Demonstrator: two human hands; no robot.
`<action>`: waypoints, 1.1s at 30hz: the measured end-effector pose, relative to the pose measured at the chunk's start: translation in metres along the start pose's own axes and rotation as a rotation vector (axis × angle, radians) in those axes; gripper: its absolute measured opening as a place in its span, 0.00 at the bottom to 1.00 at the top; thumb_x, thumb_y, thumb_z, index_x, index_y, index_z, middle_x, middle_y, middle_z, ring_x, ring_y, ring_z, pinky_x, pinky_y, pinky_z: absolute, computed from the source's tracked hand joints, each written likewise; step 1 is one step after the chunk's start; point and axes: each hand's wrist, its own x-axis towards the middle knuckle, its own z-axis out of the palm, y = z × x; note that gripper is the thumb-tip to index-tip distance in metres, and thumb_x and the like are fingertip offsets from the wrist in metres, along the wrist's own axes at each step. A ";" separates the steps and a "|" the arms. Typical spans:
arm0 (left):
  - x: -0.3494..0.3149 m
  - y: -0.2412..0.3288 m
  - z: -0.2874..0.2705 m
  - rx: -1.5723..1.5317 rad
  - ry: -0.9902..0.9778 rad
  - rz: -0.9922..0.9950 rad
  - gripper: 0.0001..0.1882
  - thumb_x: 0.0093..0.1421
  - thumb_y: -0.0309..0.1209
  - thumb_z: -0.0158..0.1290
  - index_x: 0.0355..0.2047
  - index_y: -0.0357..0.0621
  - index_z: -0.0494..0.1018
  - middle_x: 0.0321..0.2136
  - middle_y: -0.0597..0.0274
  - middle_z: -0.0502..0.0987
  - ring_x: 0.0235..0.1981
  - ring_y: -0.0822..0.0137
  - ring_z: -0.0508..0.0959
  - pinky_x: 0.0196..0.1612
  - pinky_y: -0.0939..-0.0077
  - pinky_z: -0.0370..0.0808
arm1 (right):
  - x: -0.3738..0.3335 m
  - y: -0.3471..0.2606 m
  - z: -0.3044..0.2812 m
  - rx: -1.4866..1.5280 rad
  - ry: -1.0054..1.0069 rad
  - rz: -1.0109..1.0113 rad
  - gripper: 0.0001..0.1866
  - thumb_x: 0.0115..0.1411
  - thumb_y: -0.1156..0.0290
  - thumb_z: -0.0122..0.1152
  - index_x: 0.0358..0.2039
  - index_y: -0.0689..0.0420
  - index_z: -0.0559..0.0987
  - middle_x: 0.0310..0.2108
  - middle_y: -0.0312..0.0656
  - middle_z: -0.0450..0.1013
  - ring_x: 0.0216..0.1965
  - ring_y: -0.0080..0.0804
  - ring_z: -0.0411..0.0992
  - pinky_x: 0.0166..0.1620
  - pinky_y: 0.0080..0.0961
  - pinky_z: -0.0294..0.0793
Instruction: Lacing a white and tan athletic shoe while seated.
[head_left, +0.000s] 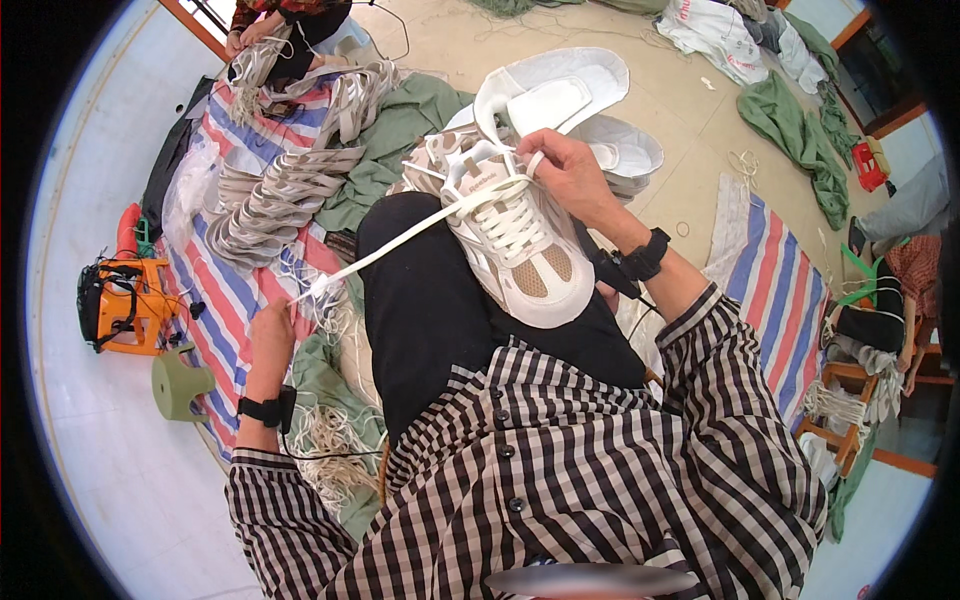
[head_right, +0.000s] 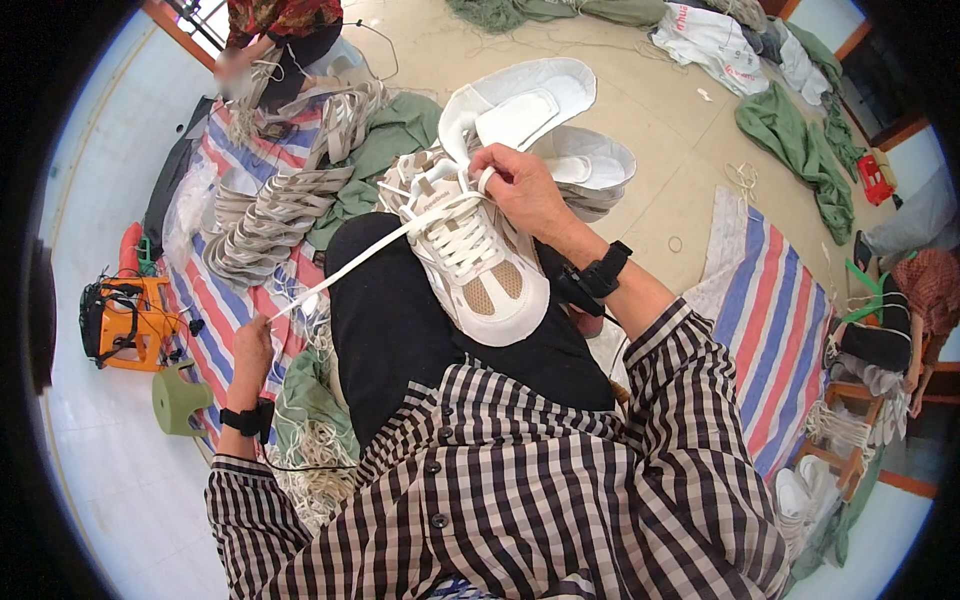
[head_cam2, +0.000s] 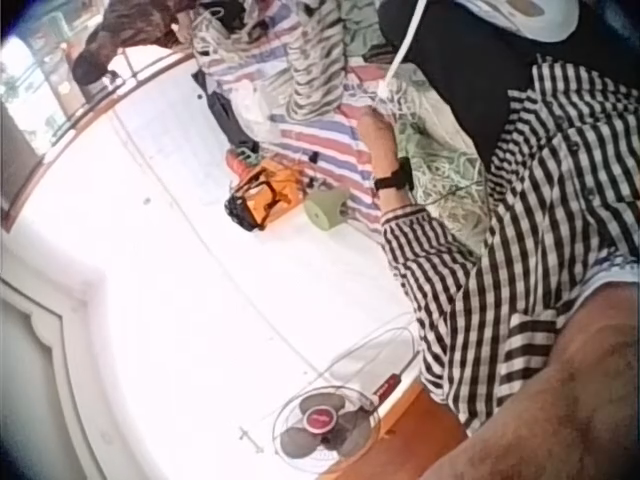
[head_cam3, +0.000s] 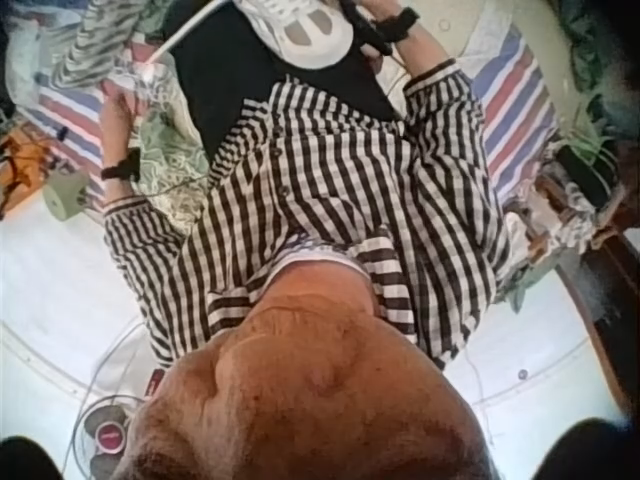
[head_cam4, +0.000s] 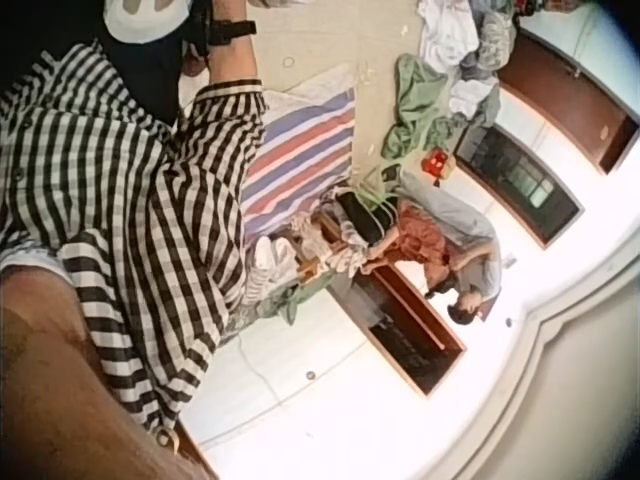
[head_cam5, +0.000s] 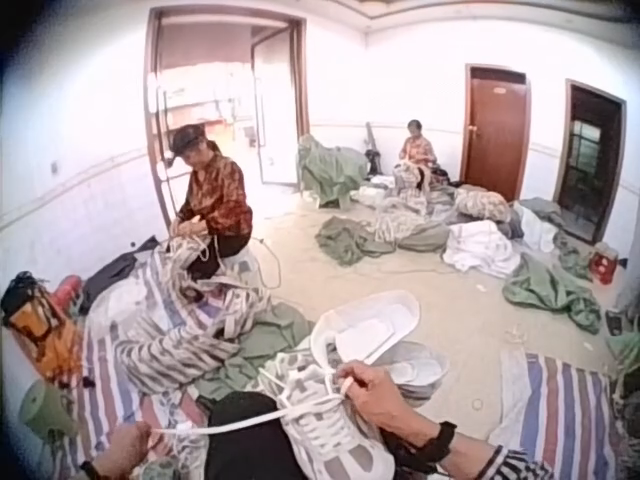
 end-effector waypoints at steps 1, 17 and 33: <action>0.002 0.002 0.001 -0.123 0.068 -0.019 0.04 0.56 0.22 0.48 0.29 0.36 0.72 0.19 0.46 0.75 0.22 0.51 0.77 0.26 0.62 0.71 | -0.001 0.004 0.002 0.061 -0.007 0.033 0.05 0.59 0.75 0.53 0.34 0.61 0.75 0.24 0.31 0.70 0.26 0.17 0.64 0.31 0.17 0.66; 0.089 0.234 -0.015 -1.108 0.075 0.013 0.03 0.61 0.20 0.45 0.34 0.38 0.69 0.24 0.62 0.76 0.23 0.76 0.76 0.27 0.82 0.72 | -0.006 0.001 -0.001 -0.137 -0.009 -0.086 0.05 0.60 0.75 0.54 0.37 0.59 0.75 0.28 0.31 0.74 0.28 0.16 0.66 0.33 0.18 0.67; 0.083 0.229 -0.018 -1.344 -0.004 0.016 0.08 0.65 0.27 0.47 0.39 0.36 0.72 0.26 0.60 0.77 0.22 0.77 0.74 0.25 0.85 0.73 | -0.001 -0.009 -0.029 -0.275 -0.146 -0.092 0.07 0.59 0.75 0.56 0.39 0.57 0.75 0.32 0.32 0.73 0.32 0.19 0.69 0.37 0.17 0.69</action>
